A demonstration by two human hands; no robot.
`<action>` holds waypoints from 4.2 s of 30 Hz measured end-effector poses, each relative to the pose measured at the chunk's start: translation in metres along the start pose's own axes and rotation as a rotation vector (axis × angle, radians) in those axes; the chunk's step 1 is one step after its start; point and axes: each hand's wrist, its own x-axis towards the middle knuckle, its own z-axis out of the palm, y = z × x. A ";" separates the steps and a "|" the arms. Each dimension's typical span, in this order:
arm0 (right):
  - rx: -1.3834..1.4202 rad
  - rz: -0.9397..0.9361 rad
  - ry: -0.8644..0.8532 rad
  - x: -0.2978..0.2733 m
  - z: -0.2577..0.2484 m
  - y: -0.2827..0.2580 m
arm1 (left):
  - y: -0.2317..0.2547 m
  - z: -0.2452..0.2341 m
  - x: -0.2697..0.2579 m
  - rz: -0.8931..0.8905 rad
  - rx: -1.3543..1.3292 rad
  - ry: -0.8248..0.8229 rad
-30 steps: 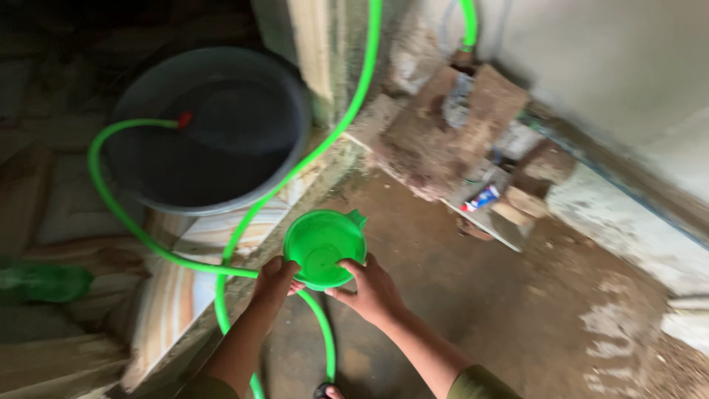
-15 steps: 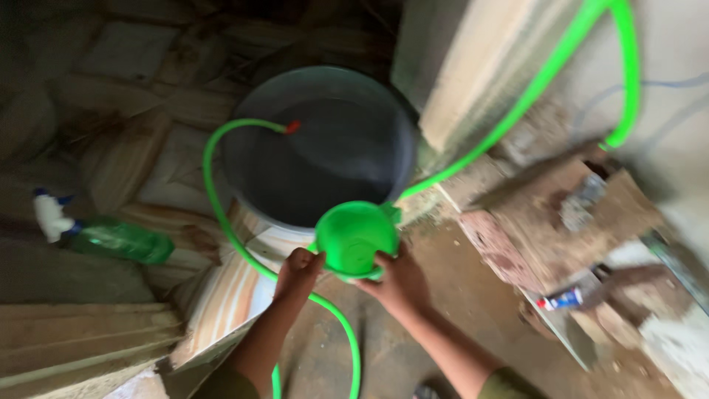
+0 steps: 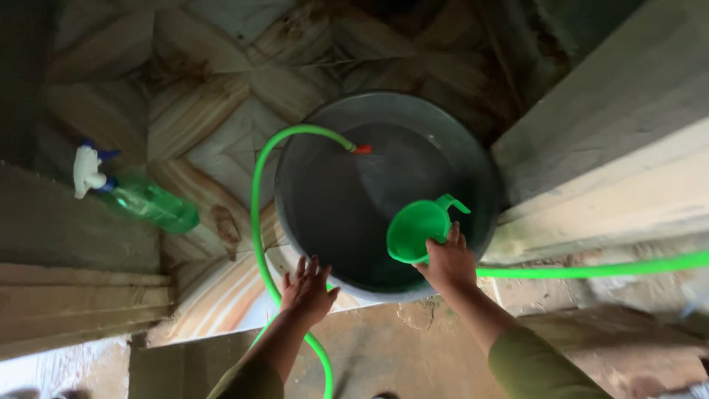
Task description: The person cleans a concrete floor by scooping water from a tub using a plastic mug, pouring the water across the ground, and scrubbing the surface by hand.
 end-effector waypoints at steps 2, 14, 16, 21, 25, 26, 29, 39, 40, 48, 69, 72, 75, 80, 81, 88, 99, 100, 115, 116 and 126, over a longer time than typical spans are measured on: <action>-0.097 -0.003 -0.086 0.017 0.022 0.002 | 0.003 0.008 0.009 -0.017 0.117 -0.097; -0.373 -0.240 0.184 0.054 0.207 -0.029 | 0.004 0.000 0.033 -0.022 0.119 -0.207; -0.416 -0.246 -0.139 0.057 0.190 -0.043 | 0.002 0.001 0.030 -0.015 0.074 -0.173; -0.394 -0.361 -0.110 0.058 0.154 -0.063 | -0.005 0.005 0.027 0.005 0.019 -0.127; -0.098 -0.382 -0.186 0.055 0.122 -0.064 | -0.010 0.008 0.020 0.024 0.018 -0.018; -0.102 -0.395 -0.181 0.052 0.113 -0.063 | -0.010 0.009 0.018 0.015 0.012 -0.008; 0.299 -0.307 -0.243 0.046 0.092 -0.061 | -0.010 0.012 0.014 -0.031 -0.081 0.102; 0.543 -0.392 0.228 -0.050 0.011 -0.123 | -0.078 0.006 -0.118 -0.172 -0.592 0.318; 0.578 -0.442 0.313 -0.058 0.001 -0.129 | -0.088 0.008 -0.135 -0.205 -0.625 0.351; 0.659 -0.707 0.242 -0.150 -0.044 -0.187 | -0.150 0.024 -0.272 -0.317 -0.921 0.535; 0.752 -1.301 -0.527 -0.487 0.038 -0.368 | -0.240 0.230 -0.656 -0.516 -1.511 0.706; 0.752 -1.500 -0.552 -0.505 0.072 -0.390 | -0.255 0.289 -0.670 -0.472 -1.633 0.714; 0.703 -1.647 -0.639 -0.529 0.110 -0.407 | -0.264 0.356 -0.681 -0.502 -1.692 0.728; 0.528 -1.757 -0.711 -0.557 0.190 -0.441 | -0.314 0.456 -0.667 -0.577 -1.711 0.775; 0.532 -1.755 -0.716 -0.565 0.206 -0.442 | -0.318 0.474 -0.668 -0.621 -1.702 0.805; 0.485 -1.795 -0.763 -0.592 0.328 -0.468 | -0.356 0.554 -0.670 -0.743 -1.694 0.869; 0.405 -1.790 -0.914 -0.600 0.470 -0.525 | -0.431 0.649 -0.667 -0.649 -1.669 0.866; 0.405 -1.854 -0.913 -0.598 0.473 -0.531 | -0.436 0.653 -0.666 -0.608 -1.697 0.885; 0.367 -2.207 -0.745 -0.587 0.486 -0.556 | -0.460 0.686 -0.645 -0.585 -1.410 0.853; 0.367 -2.211 -0.747 -0.585 0.481 -0.549 | -0.454 0.683 -0.646 -0.589 -1.410 0.856; -0.027 -1.986 -0.828 -0.522 0.410 -0.442 | -0.405 0.747 -0.636 -0.481 -1.392 0.236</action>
